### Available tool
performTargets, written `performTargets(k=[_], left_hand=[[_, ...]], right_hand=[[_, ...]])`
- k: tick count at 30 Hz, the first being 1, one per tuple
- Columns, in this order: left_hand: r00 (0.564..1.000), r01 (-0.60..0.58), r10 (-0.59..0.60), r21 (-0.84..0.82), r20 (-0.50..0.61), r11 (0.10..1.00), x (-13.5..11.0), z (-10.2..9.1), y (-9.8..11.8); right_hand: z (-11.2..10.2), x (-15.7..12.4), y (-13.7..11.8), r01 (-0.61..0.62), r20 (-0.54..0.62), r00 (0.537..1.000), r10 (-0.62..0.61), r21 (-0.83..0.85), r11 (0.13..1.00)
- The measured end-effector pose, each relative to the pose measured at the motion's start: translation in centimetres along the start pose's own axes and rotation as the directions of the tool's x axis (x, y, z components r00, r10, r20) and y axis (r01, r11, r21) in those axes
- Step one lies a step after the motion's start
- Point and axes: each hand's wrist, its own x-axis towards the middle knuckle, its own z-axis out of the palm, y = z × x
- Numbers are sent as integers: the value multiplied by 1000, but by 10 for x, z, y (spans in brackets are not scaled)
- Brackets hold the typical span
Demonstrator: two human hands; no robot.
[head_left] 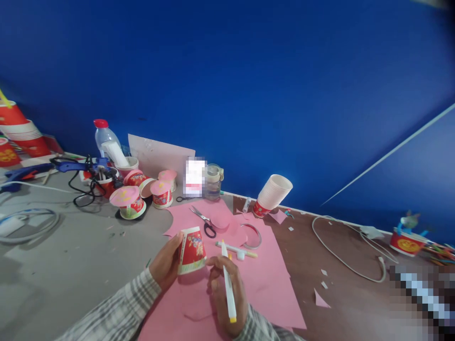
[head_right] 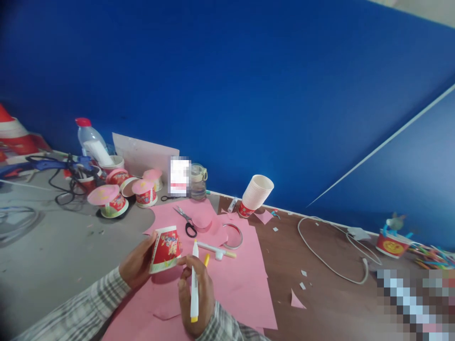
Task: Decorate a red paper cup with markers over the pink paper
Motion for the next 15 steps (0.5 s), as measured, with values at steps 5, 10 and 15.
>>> performTargets(k=[5,10,15], left_hand=[[997,64,-65,-40,-31,997,-2,5,2],[993,83,-83,-11,-79,997,-1,2,2],[985,90,-89,2,-146,996,-2,-2,0]], right_hand=[[-3,4,-4,56,-44,997,-55,10,998],[2,0,10,74,-129,988,-81,-59,996],[6,-9,23,78,-207,973,-102,-122,989]])
